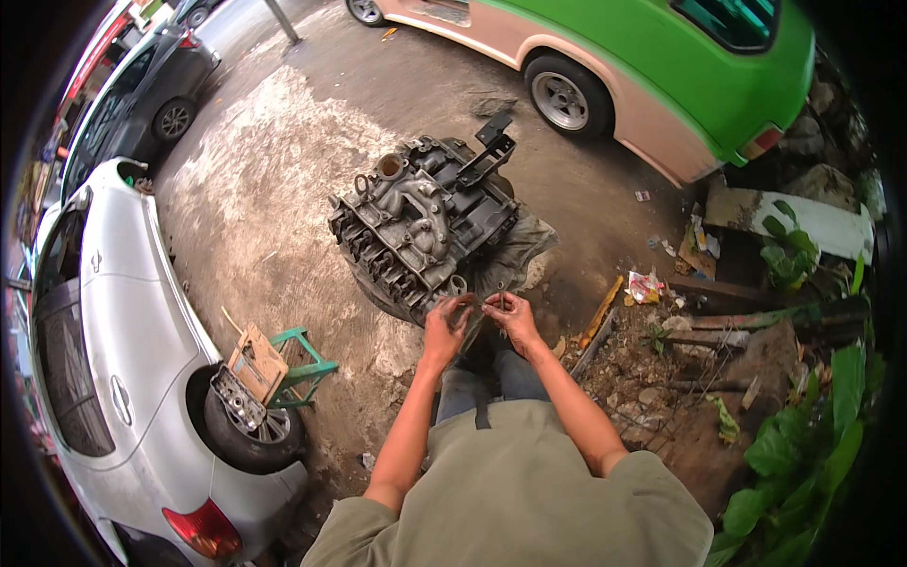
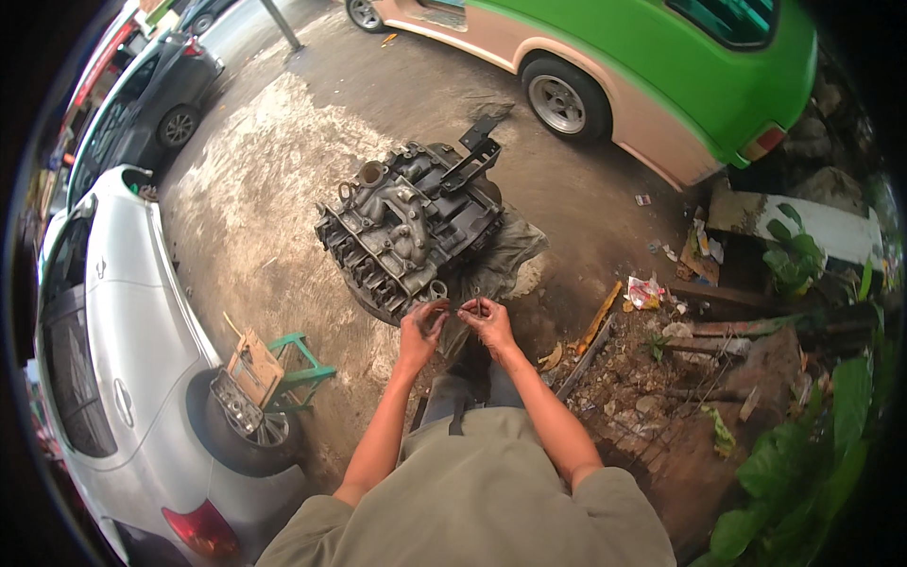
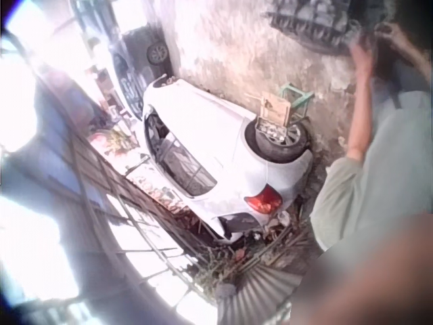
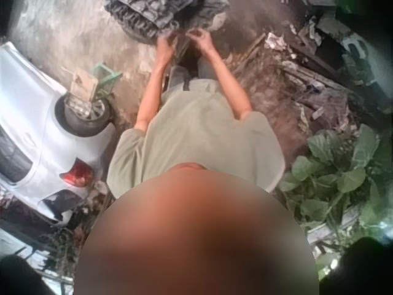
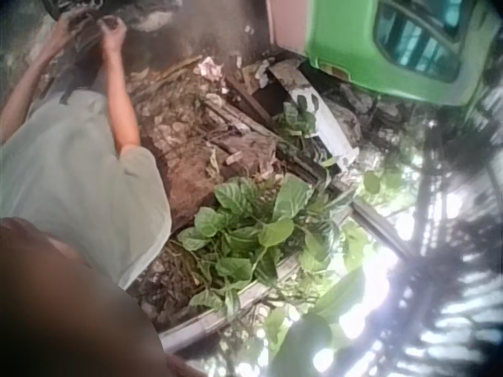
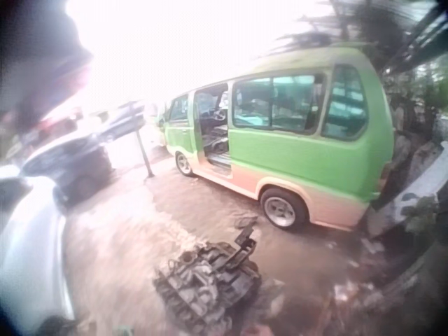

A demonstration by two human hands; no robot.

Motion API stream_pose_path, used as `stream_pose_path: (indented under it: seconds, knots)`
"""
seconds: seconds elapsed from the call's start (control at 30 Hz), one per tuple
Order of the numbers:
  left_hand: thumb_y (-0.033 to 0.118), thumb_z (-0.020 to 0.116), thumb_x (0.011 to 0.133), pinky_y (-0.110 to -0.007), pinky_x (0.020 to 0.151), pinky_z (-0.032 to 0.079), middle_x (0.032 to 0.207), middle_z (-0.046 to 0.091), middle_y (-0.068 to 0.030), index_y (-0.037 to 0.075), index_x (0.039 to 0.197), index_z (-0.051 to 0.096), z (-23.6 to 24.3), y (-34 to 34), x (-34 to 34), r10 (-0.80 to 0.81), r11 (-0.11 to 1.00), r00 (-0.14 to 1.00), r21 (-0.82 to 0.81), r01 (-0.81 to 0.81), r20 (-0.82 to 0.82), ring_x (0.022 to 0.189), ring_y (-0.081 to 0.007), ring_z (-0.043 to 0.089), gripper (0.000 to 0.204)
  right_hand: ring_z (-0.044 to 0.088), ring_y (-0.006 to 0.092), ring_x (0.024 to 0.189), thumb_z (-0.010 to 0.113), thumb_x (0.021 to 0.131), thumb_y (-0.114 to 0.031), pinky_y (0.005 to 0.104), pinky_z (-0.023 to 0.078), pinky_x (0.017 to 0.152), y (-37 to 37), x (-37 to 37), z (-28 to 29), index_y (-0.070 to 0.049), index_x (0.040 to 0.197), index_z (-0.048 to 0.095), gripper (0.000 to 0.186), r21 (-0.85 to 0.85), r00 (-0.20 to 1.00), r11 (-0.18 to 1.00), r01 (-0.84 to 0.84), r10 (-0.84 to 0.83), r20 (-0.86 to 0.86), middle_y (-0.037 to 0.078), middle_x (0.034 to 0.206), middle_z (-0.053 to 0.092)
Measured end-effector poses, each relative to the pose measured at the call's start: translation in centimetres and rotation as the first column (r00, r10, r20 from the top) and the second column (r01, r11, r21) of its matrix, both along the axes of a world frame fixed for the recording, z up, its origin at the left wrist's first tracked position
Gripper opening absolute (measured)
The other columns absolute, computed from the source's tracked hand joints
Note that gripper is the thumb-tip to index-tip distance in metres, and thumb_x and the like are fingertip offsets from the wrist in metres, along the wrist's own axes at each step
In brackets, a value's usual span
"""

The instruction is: The person uses a wrench to tighten bolts on a car engine block resting on a cloth on the ground. They repeatedly reach for bolts, apply the wrench, and reposition their hands to work on different fasteners on the engine.

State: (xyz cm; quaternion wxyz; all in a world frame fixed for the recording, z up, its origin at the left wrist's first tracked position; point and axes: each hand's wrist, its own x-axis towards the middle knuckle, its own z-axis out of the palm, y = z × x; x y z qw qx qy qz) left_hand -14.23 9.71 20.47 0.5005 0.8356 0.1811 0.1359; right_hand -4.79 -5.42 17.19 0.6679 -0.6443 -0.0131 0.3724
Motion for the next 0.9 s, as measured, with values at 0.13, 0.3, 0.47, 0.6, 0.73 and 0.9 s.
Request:
stream_pose_path:
  seconds: [0.13,0.3,0.47,0.6,0.73,0.9]
  knots:
    - [0.004,0.067,0.084,-0.045,0.101,0.041,0.125,0.061,-0.0127,0.008,0.119,0.067,-0.6,-0.1,1.4,0.23,0.927,0.973,0.309,-0.215,-0.013,0.124,-0.0321,0.051,0.035,0.06,0.0052,0.075,0.076,0.088,-0.011,0.0226,0.043,0.06,0.5,2.2,-3.2,-0.006,0.102,0.068,0.016,-0.013,0.995,0.997,0.082,-0.082,-0.063,-0.002,0.09,0.069]
    - [0.027,0.066,0.088,-0.056,0.117,0.016,0.158,0.031,-0.0104,0.022,0.151,0.04,-3.5,0.5,3.7,0.387,0.792,0.921,0.53,-0.303,-0.052,0.149,-0.0337,0.022,0.068,0.061,0.0046,0.072,0.076,0.088,-0.01,0.0219,0.041,0.057,2.2,4.1,-8.9,-0.005,0.107,0.07,0.021,-0.046,0.978,0.988,0.147,-0.152,-0.144,-0.001,0.092,0.072]
    - [0.023,0.066,0.086,-0.06,0.119,0.004,0.163,0.024,-0.0082,0.023,0.155,0.034,-6.0,0.5,4.3,0.388,0.775,0.911,0.586,-0.239,-0.142,0.152,-0.0358,0.012,0.076,0.059,0.0031,0.067,0.075,0.089,-0.009,0.0209,0.038,0.053,4.7,3.9,-14.0,-0.003,0.107,0.07,0.02,-0.036,0.965,0.986,0.163,-0.166,-0.204,0.0,0.088,0.072]
    - [0.016,0.065,0.086,-0.061,0.119,0.004,0.163,0.025,-0.0081,0.022,0.154,0.035,-6.8,0.1,4.2,0.399,0.794,0.906,0.547,-0.264,-0.143,0.152,-0.037,0.01,0.075,0.059,0.0045,0.066,0.075,0.088,-0.005,0.0222,0.039,0.053,7.1,2.9,-16.6,0.0,0.106,0.069,0.019,0.009,0.953,0.975,0.224,-0.217,-0.211,0.003,0.089,0.072]
    - [0.015,0.061,0.087,-0.062,0.119,0.006,0.163,0.024,-0.0073,0.021,0.154,0.035,-7.2,-0.2,4.3,0.413,0.789,0.903,0.542,-0.289,-0.12,0.152,-0.0369,0.01,0.072,0.057,0.0068,0.066,0.074,0.087,-0.002,0.0251,0.042,0.055,8.6,2.3,-17.8,0.002,0.105,0.069,0.019,0.032,0.93,0.957,0.29,-0.274,-0.243,0.004,0.089,0.07]
    - [0.018,0.057,0.09,-0.062,0.119,0.004,0.164,0.021,-0.0068,0.02,0.153,0.037,-7.6,-0.5,4.5,0.434,0.795,0.894,0.515,-0.32,-0.114,0.153,-0.0351,0.005,0.067,0.054,0.0069,0.063,0.075,0.087,-0.002,0.0279,0.04,0.054,8.8,2.0,-17.4,0.001,0.103,0.069,0.018,-0.018,0.927,0.959,0.283,-0.278,-0.252,0.001,0.083,0.067]
